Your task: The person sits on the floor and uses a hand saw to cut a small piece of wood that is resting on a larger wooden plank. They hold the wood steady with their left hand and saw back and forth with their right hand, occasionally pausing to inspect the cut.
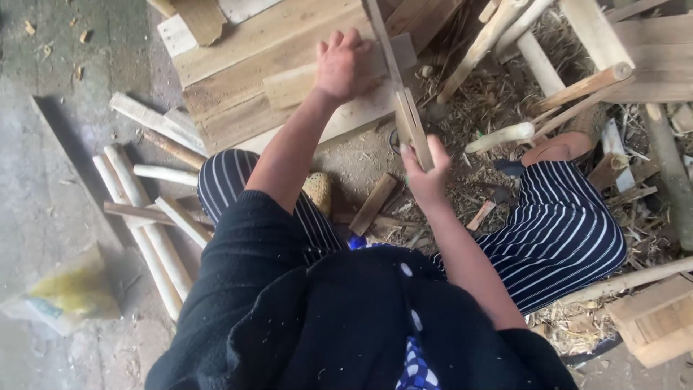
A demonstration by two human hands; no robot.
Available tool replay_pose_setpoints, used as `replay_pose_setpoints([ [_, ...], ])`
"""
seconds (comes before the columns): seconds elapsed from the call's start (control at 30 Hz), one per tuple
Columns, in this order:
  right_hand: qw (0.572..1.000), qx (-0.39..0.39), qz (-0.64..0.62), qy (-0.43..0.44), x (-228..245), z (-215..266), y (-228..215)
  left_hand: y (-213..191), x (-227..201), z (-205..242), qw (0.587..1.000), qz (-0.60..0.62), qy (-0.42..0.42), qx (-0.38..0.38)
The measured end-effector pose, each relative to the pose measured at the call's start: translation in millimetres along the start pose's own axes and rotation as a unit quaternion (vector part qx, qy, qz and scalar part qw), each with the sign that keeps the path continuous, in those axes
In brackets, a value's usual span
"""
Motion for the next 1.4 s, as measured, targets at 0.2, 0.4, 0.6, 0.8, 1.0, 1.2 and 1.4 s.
replay_pose_setpoints([
  [0.2, 0.999, -0.045, 0.008, 0.004, -10.2, 11.9, -0.1, 0.5, -0.6, 4.1, 1.0, 0.011, -0.021, 0.01],
  [0.4, 0.988, -0.038, 0.118, 0.096, -128.1, 169.5, -21.7, -9.0, -6.3, 5.6, 0.996, 0.029, -0.067, 0.042],
  [0.6, 0.988, -0.045, 0.081, 0.121, -119.3, 184.5, -36.7, -0.4, 1.0, 2.0, 0.998, 0.031, -0.036, 0.029],
  [0.8, 0.999, 0.034, 0.004, 0.041, -10.3, 17.6, -9.8, 0.4, 3.8, 2.9, 0.999, 0.025, -0.015, -0.038],
  [1.0, 0.981, -0.018, -0.162, 0.102, -7.8, 15.3, -41.1, -2.7, 3.5, 6.2, 0.998, 0.037, -0.056, -0.006],
  [1.2, 0.983, -0.119, -0.14, 0.005, 4.3, 75.8, -136.9, -11.2, -9.9, 8.0, 0.999, -0.005, -0.016, -0.05],
  [1.4, 0.983, -0.128, -0.128, -0.031, -24.7, 87.0, -179.1, -18.6, -39.3, -2.1, 0.997, -0.001, 0.054, -0.059],
])
Point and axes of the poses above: each hand's wrist, its own z-axis away from the middle knuckle, its own y-axis out of the palm, x = y × z, the point moved 9 cm from there along -z, towards the middle knuckle, and after that the axes turned 13 degrees about z, right-handed, at the moved point
